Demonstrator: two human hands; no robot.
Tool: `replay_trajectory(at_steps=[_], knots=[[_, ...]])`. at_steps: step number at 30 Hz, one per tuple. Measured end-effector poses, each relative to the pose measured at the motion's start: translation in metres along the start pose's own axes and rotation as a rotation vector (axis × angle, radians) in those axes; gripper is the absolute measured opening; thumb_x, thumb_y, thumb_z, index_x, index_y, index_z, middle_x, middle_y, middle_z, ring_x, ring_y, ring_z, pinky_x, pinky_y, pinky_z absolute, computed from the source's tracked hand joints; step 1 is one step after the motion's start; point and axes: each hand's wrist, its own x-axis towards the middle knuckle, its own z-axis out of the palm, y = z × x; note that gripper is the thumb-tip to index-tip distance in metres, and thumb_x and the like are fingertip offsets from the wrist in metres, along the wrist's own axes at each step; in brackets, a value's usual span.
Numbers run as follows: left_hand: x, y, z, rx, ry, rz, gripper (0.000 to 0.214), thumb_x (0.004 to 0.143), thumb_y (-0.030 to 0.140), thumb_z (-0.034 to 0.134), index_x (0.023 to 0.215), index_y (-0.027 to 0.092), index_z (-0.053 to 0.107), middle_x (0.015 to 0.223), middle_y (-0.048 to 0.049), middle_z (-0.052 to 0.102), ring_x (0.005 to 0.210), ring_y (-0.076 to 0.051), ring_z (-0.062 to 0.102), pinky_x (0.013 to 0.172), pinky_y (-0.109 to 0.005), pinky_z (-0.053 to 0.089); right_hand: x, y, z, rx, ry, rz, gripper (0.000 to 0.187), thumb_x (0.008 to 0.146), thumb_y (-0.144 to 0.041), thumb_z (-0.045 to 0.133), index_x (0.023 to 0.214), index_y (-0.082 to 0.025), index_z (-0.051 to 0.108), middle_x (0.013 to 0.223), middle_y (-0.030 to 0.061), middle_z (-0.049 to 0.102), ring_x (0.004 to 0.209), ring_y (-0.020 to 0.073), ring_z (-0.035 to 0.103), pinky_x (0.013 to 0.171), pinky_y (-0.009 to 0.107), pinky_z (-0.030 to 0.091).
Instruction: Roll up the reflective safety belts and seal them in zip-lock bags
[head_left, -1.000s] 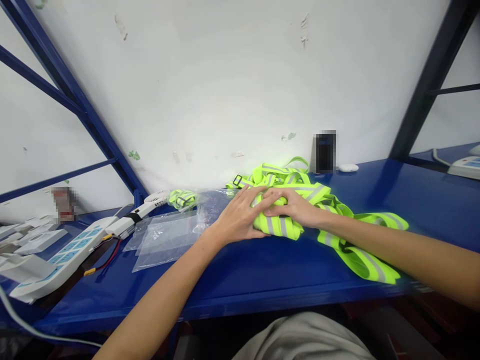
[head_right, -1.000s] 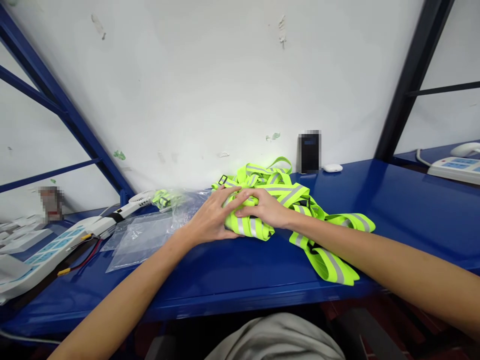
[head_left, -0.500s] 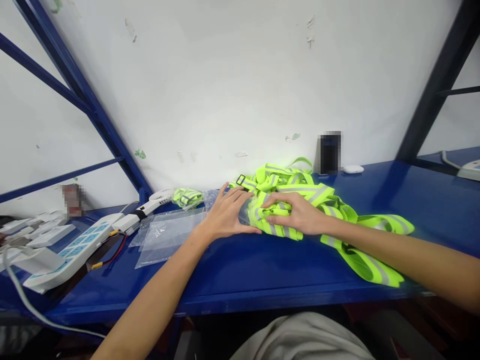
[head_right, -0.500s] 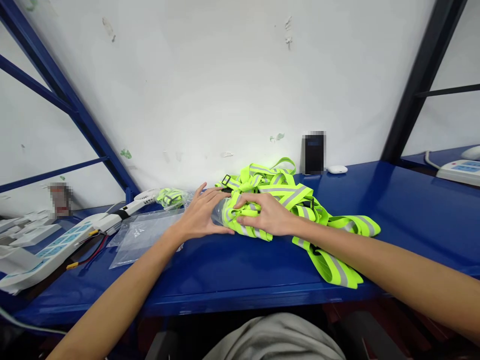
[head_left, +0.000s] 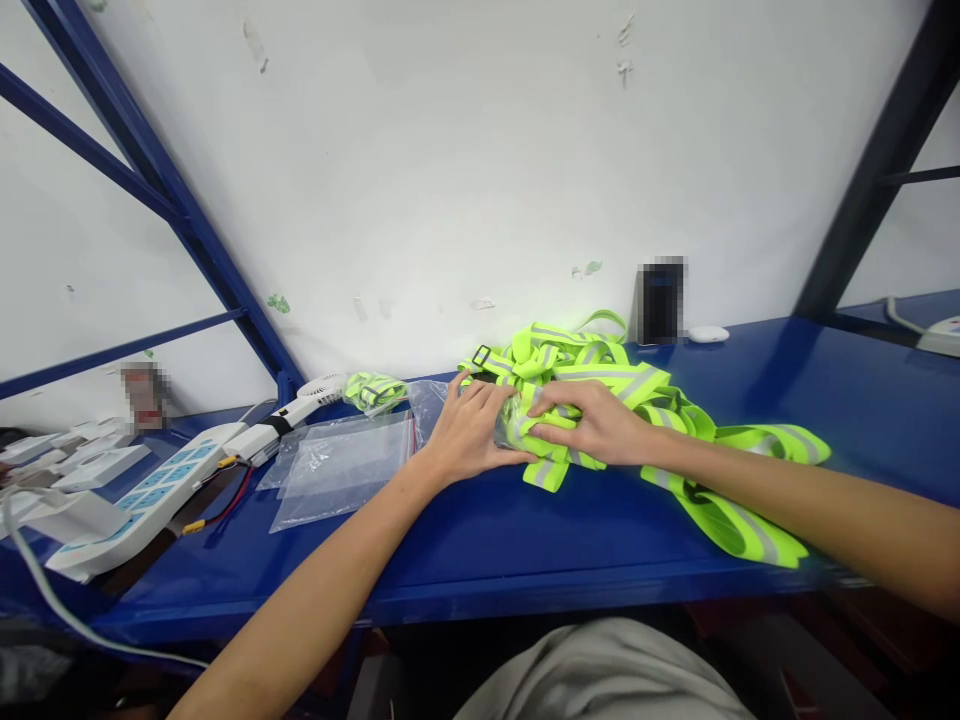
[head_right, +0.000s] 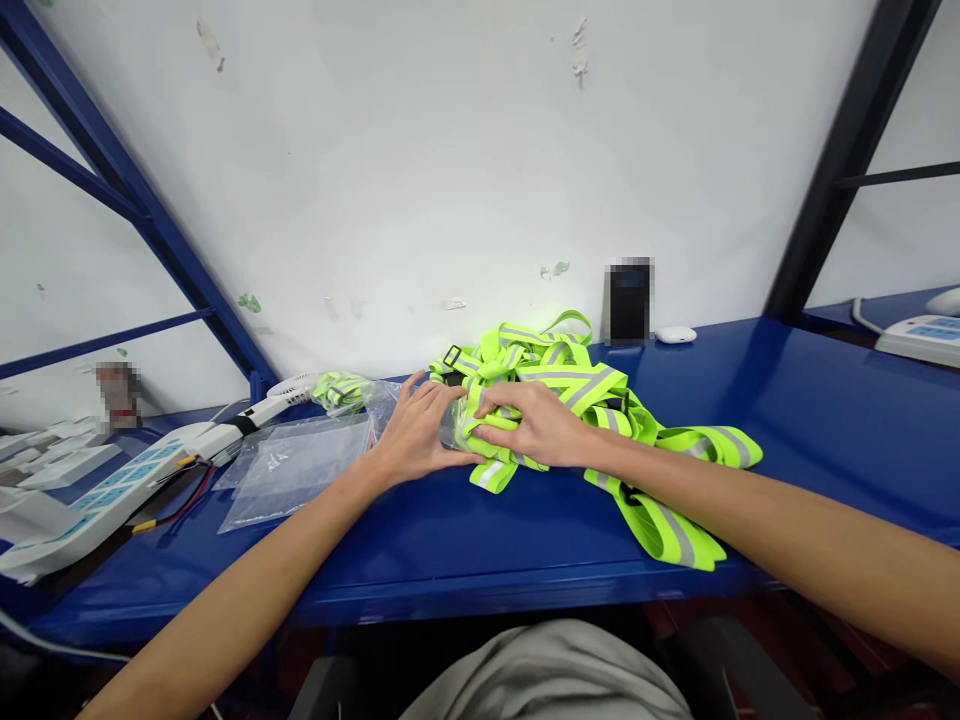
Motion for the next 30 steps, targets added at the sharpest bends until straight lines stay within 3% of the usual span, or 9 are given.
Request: replay_trajectory(at_steps=[3,6,10,13,17,22,26,30], knots=[[0.001,0.002,0.000,-0.004,-0.039,-0.028,0.080,0.072,0.077,0.061,0.125,0.017,0.051,0.115,-0.0127,0.066,0.112,-0.030,0.059,0.117,-0.054,0.021,0.000,0.000,0.001,-0.006,-0.002,-0.038,0.018,0.088,-0.035,0.065,0.091,-0.018,0.068,0.084,0.0025,0.070,0.073,0.0157,0.063,0.068,0.027,0.044],[0.001,0.001,-0.006,-0.085,-0.189,-0.001,0.080,0.074,0.070,0.064,0.132,0.018,0.045,0.123,-0.0140,0.063,0.119,-0.031,0.057,0.118,-0.055,0.019,-0.001,0.002,0.002,-0.031,-0.047,-0.077,0.019,0.090,-0.036,0.063,0.092,-0.018,0.068,0.087,0.0036,0.070,0.077,0.0170,0.063,0.071,0.029,0.044],[-0.001,0.001,-0.015,-0.206,-0.341,0.008,0.103,0.067,0.073,0.068,0.146,0.019,0.028,0.142,-0.0176,0.050,0.134,-0.034,0.046,0.120,-0.059,0.012,-0.002,0.005,0.004,-0.010,-0.057,-0.042,0.021,0.091,-0.038,0.062,0.094,-0.019,0.068,0.091,0.0038,0.071,0.078,0.0175,0.064,0.073,0.029,0.045],[-0.001,0.003,-0.011,-0.191,-0.322,-0.023,0.109,0.065,0.078,0.066,0.147,0.017,0.026,0.144,-0.0194,0.048,0.136,-0.036,0.043,0.119,-0.059,0.012,-0.002,0.005,0.004,-0.012,-0.062,-0.010,0.021,0.090,-0.039,0.062,0.095,-0.019,0.068,0.091,0.0039,0.072,0.079,0.0185,0.065,0.072,0.030,0.045],[0.000,0.006,0.002,-0.128,-0.244,-0.083,0.088,0.076,0.075,0.058,0.140,0.018,0.036,0.132,-0.0161,0.059,0.126,-0.031,0.053,0.120,-0.054,0.017,-0.002,0.003,0.002,-0.052,-0.087,0.017,0.027,0.091,-0.045,0.060,0.098,-0.020,0.066,0.095,0.0052,0.071,0.083,0.0203,0.065,0.074,0.031,0.046],[0.001,0.003,0.010,-0.092,-0.244,-0.120,0.080,0.081,0.074,0.053,0.135,0.016,0.042,0.128,-0.0144,0.061,0.121,-0.031,0.056,0.118,-0.053,0.019,-0.004,0.004,0.000,-0.126,-0.188,-0.027,0.055,0.073,-0.059,0.075,0.109,-0.019,0.061,0.107,0.0091,0.066,0.092,0.0254,0.062,0.077,0.034,0.047],[0.002,-0.002,0.010,-0.125,-0.253,-0.117,0.071,0.086,0.070,0.049,0.133,0.016,0.043,0.125,-0.0131,0.062,0.119,-0.029,0.057,0.118,-0.054,0.021,-0.002,0.006,-0.002,-0.097,-0.195,-0.042,0.045,0.083,-0.053,0.068,0.110,-0.019,0.060,0.103,0.0087,0.065,0.087,0.0234,0.062,0.075,0.034,0.047],[0.003,-0.007,0.006,-0.205,-0.289,-0.059,0.069,0.089,0.068,0.047,0.135,0.017,0.042,0.127,-0.0131,0.061,0.122,-0.028,0.056,0.119,-0.055,0.019,0.000,0.006,-0.007,0.018,-0.228,-0.014,0.042,0.083,-0.051,0.067,0.111,-0.020,0.059,0.107,0.0074,0.066,0.088,0.0223,0.062,0.075,0.032,0.047]])
